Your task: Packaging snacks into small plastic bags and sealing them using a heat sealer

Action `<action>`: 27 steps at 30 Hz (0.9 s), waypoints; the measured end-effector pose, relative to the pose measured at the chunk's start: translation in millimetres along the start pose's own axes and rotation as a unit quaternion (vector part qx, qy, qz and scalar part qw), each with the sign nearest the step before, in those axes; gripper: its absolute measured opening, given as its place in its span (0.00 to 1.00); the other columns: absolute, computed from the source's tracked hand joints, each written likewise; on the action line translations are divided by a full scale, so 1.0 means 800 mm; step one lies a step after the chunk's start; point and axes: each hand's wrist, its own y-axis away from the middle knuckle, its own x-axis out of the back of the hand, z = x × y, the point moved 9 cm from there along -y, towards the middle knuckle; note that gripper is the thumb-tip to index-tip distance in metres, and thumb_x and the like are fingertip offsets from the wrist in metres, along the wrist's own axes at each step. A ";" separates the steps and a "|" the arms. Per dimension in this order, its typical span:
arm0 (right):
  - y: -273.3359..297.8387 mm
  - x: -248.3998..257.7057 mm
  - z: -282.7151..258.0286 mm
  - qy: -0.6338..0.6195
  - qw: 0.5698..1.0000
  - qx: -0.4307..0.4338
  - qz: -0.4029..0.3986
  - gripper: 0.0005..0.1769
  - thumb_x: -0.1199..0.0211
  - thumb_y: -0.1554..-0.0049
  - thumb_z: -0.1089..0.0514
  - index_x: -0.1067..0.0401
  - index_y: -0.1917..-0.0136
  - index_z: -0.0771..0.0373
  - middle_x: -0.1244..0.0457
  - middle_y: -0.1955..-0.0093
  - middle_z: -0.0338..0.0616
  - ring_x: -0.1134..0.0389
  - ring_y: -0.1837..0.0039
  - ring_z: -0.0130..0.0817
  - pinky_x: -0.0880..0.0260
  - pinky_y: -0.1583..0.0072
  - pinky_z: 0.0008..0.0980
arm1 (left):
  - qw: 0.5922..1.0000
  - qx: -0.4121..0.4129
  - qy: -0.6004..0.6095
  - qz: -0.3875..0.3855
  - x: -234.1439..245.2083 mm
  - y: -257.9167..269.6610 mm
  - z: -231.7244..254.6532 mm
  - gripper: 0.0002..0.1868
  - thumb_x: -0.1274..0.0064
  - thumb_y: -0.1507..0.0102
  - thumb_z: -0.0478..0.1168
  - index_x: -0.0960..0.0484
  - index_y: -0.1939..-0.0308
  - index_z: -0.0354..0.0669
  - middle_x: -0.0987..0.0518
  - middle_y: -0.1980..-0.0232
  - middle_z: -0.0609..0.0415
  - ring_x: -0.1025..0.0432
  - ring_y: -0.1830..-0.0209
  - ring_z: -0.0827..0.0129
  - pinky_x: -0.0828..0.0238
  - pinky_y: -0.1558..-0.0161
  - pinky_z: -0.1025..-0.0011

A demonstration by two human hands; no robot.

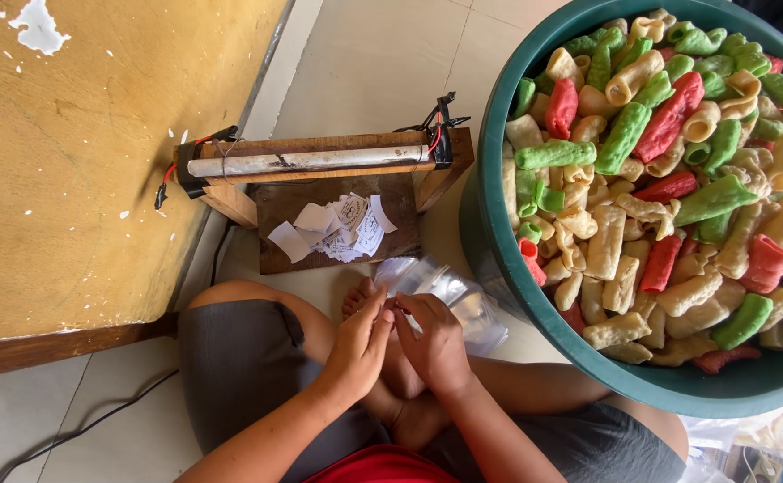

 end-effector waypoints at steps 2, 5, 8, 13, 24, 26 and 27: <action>-0.019 0.018 -0.012 -0.056 0.998 -0.019 0.004 0.07 0.39 0.41 0.69 0.23 0.50 0.67 0.29 0.55 0.46 0.27 0.54 0.37 0.26 0.49 0.31 | 1.000 -0.005 -0.002 0.006 0.006 -0.007 -0.002 0.27 0.59 0.31 0.33 0.36 0.26 0.40 0.26 0.35 0.41 0.23 0.43 0.63 0.19 0.45 0.72; -0.014 0.020 0.020 -0.182 0.967 -0.176 0.006 0.07 0.30 0.45 0.63 0.15 0.54 0.55 0.27 0.64 0.38 0.22 0.59 0.32 0.22 0.54 0.30 | 0.998 0.053 0.044 -0.002 0.037 -0.024 0.008 0.18 0.39 0.37 0.35 0.17 0.42 0.39 0.14 0.53 0.43 0.16 0.55 0.59 0.16 0.58 0.66; -0.002 0.004 0.029 -0.243 0.938 -0.247 -0.014 0.07 0.29 0.46 0.64 0.16 0.53 0.58 0.26 0.65 0.43 0.21 0.58 0.33 0.21 0.53 0.34 | 0.995 0.072 0.054 -0.043 0.038 -0.037 -0.010 0.09 0.35 0.40 0.33 0.11 0.56 0.38 0.13 0.63 0.46 0.16 0.65 0.68 0.17 0.66 0.75; 0.005 -0.017 0.051 -0.343 0.898 -0.276 -0.013 0.04 0.30 0.45 0.67 0.18 0.54 0.66 0.27 0.64 0.47 0.24 0.58 0.31 0.21 0.52 0.35 | 0.989 0.083 0.095 -0.073 0.037 -0.038 0.001 0.09 0.37 0.40 0.30 0.12 0.56 0.33 0.14 0.64 0.45 0.18 0.65 0.71 0.17 0.61 0.75; -0.034 -0.059 0.113 -0.249 0.909 -0.299 -0.148 0.11 0.30 0.48 0.65 0.21 0.50 0.59 0.29 0.60 0.44 0.28 0.56 0.32 0.24 0.52 0.33 | 0.983 -0.094 -0.151 -0.046 0.057 -0.050 0.034 0.16 0.38 0.40 0.31 0.23 0.50 0.36 0.16 0.64 0.41 0.17 0.65 0.54 0.14 0.66 0.66; -0.060 -0.044 0.167 0.137 0.971 -0.186 -0.062 0.04 0.36 0.42 0.53 0.23 0.53 0.43 0.28 0.61 0.41 0.25 0.58 0.48 0.23 0.53 0.48 | 0.990 -0.069 -0.121 -0.002 0.086 -0.061 0.044 0.33 0.34 0.39 0.40 0.31 0.36 0.29 0.20 0.50 0.30 0.21 0.49 0.44 0.17 0.51 0.50; -0.058 -0.059 0.194 0.137 0.971 -0.186 -0.062 0.04 0.36 0.42 0.53 0.23 0.53 0.43 0.28 0.61 0.41 0.25 0.58 0.48 0.23 0.53 0.48 | 0.990 -0.069 -0.121 -0.001 0.092 -0.061 0.050 0.33 0.34 0.39 0.40 0.31 0.36 0.29 0.20 0.50 0.30 0.21 0.49 0.44 0.17 0.51 0.50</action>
